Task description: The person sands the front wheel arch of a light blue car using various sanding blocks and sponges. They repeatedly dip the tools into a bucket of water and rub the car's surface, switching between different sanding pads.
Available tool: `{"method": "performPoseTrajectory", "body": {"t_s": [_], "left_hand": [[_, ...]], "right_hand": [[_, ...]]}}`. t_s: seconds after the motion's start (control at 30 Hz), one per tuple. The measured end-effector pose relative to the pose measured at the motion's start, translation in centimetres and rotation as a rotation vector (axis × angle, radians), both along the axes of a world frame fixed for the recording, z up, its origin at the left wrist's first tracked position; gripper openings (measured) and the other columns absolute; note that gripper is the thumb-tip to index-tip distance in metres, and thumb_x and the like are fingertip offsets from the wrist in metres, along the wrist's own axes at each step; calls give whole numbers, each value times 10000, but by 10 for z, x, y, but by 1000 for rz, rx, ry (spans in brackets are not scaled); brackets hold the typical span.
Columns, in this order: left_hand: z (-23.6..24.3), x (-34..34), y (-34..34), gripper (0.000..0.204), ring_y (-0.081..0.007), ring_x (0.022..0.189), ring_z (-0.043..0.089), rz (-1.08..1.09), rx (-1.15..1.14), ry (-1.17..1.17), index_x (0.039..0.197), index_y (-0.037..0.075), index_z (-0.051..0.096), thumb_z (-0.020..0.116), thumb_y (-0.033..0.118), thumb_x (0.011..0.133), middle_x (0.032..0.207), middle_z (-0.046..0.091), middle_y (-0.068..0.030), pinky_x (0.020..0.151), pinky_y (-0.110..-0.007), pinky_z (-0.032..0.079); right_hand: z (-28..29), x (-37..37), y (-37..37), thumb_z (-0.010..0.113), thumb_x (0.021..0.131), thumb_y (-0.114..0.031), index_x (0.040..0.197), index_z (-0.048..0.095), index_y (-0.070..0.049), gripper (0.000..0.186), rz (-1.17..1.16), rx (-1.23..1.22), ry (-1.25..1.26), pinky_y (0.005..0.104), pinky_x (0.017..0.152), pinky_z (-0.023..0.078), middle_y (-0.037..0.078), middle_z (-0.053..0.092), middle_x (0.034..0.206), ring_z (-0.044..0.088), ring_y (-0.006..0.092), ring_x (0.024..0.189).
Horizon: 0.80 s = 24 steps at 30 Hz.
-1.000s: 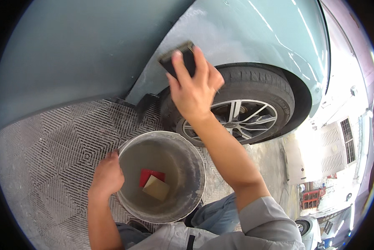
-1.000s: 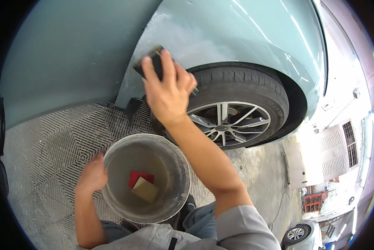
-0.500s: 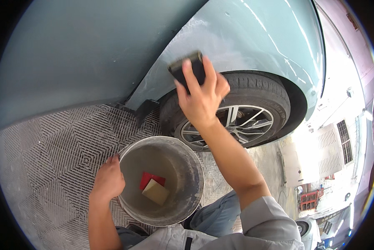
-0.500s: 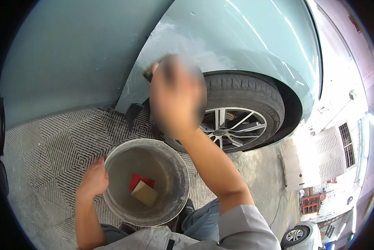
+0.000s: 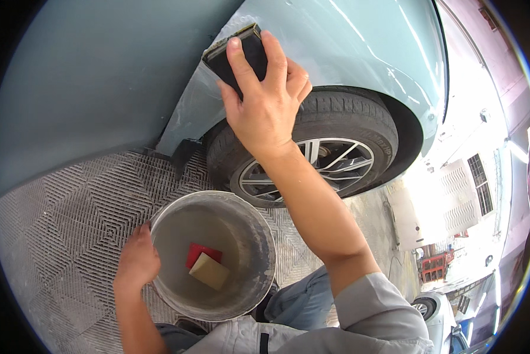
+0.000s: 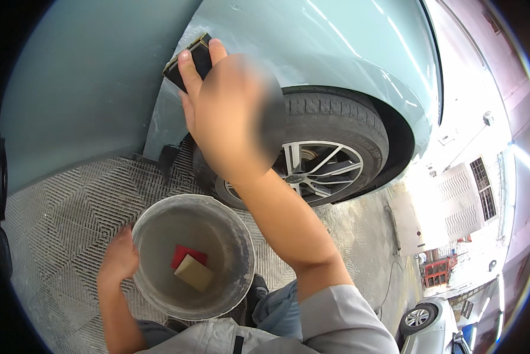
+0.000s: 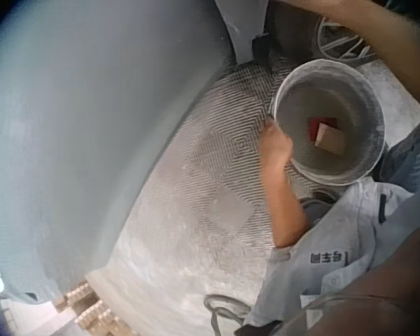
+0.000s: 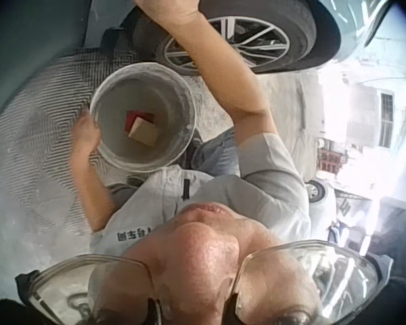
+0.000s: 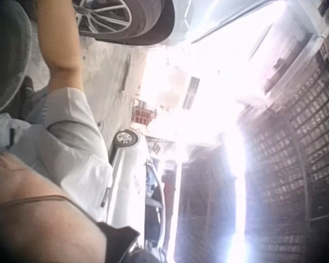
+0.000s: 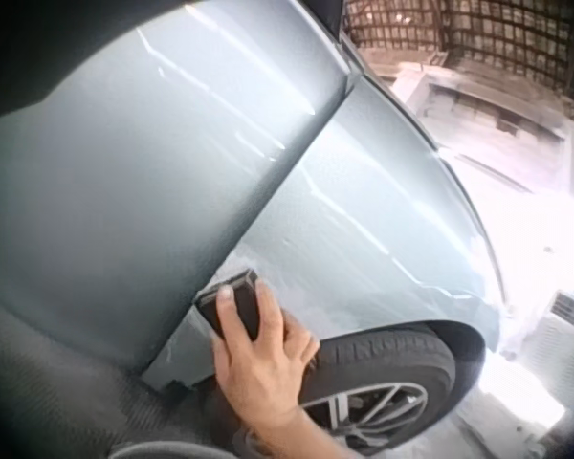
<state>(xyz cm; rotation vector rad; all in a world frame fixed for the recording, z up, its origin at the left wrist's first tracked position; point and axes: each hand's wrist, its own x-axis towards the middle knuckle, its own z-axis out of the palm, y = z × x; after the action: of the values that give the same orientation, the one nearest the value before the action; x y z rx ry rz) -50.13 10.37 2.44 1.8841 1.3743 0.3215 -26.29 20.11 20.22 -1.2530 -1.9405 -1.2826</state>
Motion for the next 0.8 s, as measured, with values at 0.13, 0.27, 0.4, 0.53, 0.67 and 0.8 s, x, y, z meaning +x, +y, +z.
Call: {"method": "performPoseTrajectory", "body": {"t_s": [0.13, 0.27, 0.4, 0.53, 0.67, 0.8], "left_hand": [[1, -1, 0, 521, -402, 1083, 552, 4, -40, -4, 1328, -88, 407, 492, 15, 825, 1228, 524, -263, 944, -453, 452], [2, -1, -1, 521, -410, 1059, 565, 7, 1, -3, 1319, -95, 411, 494, 2, 814, 1212, 534, -270, 932, -458, 459], [0, -1, -1, 527, -421, 1062, 565, -7, 14, 25, 1318, -100, 412, 497, -10, 806, 1215, 540, -276, 927, -461, 462], [-2, -2, -1, 523, -423, 1070, 566, 10, 14, -10, 1316, -99, 417, 495, -11, 806, 1227, 536, -277, 933, -462, 459], [-3, -1, -1, 505, -416, 1085, 562, 0, 29, 26, 1303, -100, 425, 490, -8, 811, 1226, 537, -276, 937, -456, 459], [-1, 0, 0, 481, -420, 1095, 555, -2, -15, -6, 1287, -92, 442, 468, -7, 814, 1219, 540, -283, 950, -450, 452]], "right_hand": [[2, 14, -3, 773, 676, -222, 1203, 650, -200, 541, -149, -109, 132, 413, 913, 343, 133, 477, 1349, 461, 307, 1061], [12, 17, 4, 783, 688, -249, 1207, 646, -182, 542, -1, 63, 52, 430, 940, 340, 142, 470, 1332, 458, 358, 1041], [21, 18, 3, 789, 681, -225, 1238, 637, -207, 578, 20, 98, 44, 436, 933, 354, 169, 444, 1371, 464, 358, 1044], [23, 28, -6, 802, 670, -214, 1236, 645, -158, 590, 55, 176, 29, 424, 919, 358, 194, 455, 1353, 476, 350, 1006], [31, 17, 2, 808, 653, -208, 1229, 649, -184, 597, 23, 127, 72, 434, 913, 355, 194, 461, 1347, 477, 354, 1006], [29, 34, -5, 778, 678, -244, 1204, 652, -205, 543, 98, 180, 60, 429, 908, 350, 178, 451, 1363, 476, 334, 1009]]}}
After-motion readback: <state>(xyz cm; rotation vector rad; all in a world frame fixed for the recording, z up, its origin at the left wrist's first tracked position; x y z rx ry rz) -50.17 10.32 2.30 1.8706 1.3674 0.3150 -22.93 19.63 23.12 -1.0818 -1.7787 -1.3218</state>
